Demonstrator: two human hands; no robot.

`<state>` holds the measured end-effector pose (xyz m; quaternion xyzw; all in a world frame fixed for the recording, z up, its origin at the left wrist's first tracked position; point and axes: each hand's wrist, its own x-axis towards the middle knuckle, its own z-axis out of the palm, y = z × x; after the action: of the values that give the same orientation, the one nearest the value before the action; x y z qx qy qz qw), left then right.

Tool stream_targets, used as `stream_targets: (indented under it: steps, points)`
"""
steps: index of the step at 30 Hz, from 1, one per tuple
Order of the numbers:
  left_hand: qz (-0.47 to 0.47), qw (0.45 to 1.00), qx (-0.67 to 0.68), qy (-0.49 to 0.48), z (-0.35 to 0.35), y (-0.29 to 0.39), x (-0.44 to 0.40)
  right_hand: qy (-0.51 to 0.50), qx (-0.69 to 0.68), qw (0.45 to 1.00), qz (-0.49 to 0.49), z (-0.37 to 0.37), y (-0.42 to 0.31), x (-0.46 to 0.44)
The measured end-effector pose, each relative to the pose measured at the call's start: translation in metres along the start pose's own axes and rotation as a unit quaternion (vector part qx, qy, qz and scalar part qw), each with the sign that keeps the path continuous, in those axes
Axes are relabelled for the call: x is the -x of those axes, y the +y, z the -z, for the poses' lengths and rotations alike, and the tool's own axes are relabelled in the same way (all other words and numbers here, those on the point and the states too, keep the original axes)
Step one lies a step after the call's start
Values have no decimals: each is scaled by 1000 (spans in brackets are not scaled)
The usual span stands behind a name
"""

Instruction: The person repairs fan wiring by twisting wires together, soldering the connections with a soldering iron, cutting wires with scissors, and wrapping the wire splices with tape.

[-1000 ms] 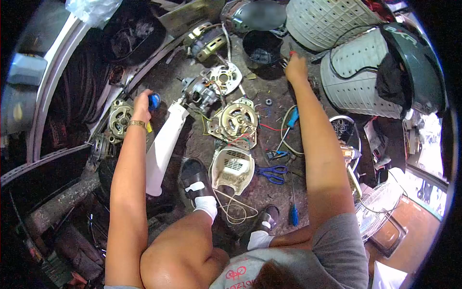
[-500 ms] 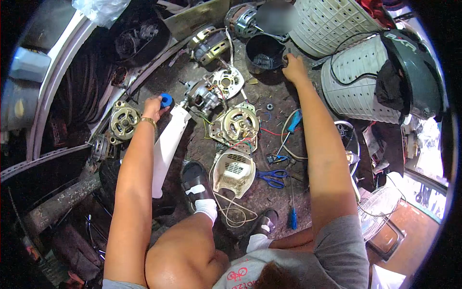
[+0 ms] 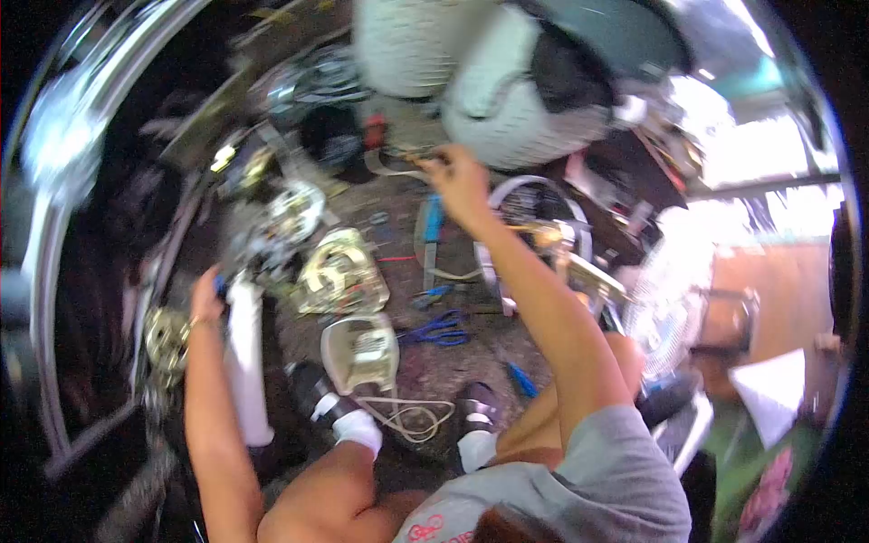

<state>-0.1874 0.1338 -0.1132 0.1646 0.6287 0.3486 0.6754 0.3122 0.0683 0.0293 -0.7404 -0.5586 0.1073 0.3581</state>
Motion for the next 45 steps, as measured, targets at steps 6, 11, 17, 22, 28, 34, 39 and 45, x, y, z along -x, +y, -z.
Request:
stream_targets:
  steps: [6,11,17,22,28,34,39,45]
  points:
    - [-153,877,-342,301,-35,31,41,-134,129,982,-41,166,66,7]
    - [-371,806,-361,288,-64,36,62,-16,111,953,-281,285,188,24]
    - [-483,790,-328,186,-123,60,136,-239,141,891,-359,239,182,93]
    - [-522,780,-317,135,-142,75,188,-105,242,905,-333,281,204,131]
    - [-509,814,-272,68,-146,75,201,-33,-256,702,-664,273,239,203]
    - [-520,796,-310,21,-140,101,236,-61,-121,724,-676,261,262,152]
    - [-505,812,-294,11,-98,108,264,-187,43,837,-513,258,326,127]
    - [-468,830,-301,44,-55,93,289,-214,473,788,-331,255,200,107]
